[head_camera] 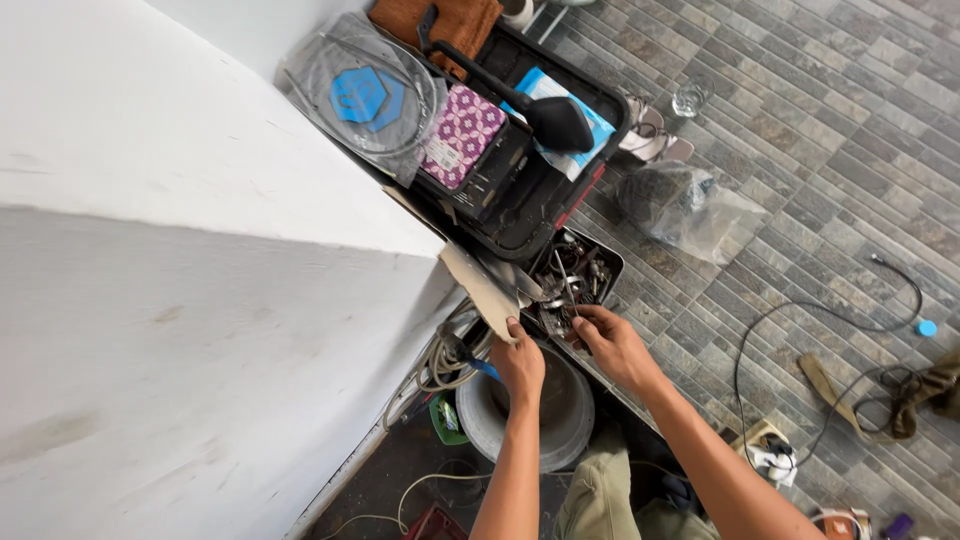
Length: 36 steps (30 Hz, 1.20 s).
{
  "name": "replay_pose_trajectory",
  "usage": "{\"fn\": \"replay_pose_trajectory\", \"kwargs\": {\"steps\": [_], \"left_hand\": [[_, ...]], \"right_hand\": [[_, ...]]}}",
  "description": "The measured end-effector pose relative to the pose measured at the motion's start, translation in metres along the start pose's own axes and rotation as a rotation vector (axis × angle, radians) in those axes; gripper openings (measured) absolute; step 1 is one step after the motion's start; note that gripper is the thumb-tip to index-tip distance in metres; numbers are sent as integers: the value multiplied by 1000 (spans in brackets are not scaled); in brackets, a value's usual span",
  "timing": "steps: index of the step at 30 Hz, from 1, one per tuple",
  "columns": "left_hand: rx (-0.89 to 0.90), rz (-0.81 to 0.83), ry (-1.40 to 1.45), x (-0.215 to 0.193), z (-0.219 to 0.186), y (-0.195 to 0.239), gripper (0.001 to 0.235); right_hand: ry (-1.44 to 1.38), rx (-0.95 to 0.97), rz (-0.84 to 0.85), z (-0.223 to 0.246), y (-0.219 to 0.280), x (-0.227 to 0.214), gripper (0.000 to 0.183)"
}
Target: Disassembling and organizing components of a motorcycle engine for repair
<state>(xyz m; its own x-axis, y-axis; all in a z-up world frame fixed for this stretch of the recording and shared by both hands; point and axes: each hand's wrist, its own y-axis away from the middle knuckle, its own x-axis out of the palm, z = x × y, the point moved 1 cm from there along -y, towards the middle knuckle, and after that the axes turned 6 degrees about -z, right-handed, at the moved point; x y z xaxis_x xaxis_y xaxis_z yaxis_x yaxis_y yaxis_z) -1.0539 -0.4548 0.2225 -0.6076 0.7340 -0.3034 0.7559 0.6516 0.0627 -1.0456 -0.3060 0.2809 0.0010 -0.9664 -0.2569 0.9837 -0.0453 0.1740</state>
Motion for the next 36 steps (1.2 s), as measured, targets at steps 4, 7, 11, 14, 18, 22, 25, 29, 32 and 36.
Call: {"fn": "replay_pose_trajectory", "kwargs": {"steps": [4, 7, 11, 14, 18, 22, 25, 29, 32, 36], "left_hand": [[-31, -10, -29, -6, -2, 8, 41], [-36, -29, -18, -9, -1, 13, 41], [-2, -20, -26, -8, 15, 20, 39], [-2, -38, -42, -5, 26, 20, 39], [0, -97, -34, -11, 20, 25, 39], [1, -82, -55, -10, 33, 28, 42], [13, -103, -55, -14, 28, 30, 42], [-47, -70, -28, -22, 5, 35, 45], [-74, -56, -17, -27, 2, 43, 45], [-110, -41, -4, -37, -8, 68, 43]], "right_hand": [[-64, 37, -51, -17, 9, -15, 39], [-157, 77, -120, -31, 14, -30, 39], [-256, 83, -276, -56, 23, -50, 33], [-269, 92, -338, -77, 28, -60, 32], [-271, 115, -372, -103, 32, -62, 31], [-304, 137, -365, -102, 39, -56, 32], [-310, 152, -368, -103, 40, -53, 31], [-278, 205, -355, -107, 36, -51, 33], [-258, 226, -351, -125, 28, -49, 35], [-253, 260, -387, -143, 9, -50, 43]]}}
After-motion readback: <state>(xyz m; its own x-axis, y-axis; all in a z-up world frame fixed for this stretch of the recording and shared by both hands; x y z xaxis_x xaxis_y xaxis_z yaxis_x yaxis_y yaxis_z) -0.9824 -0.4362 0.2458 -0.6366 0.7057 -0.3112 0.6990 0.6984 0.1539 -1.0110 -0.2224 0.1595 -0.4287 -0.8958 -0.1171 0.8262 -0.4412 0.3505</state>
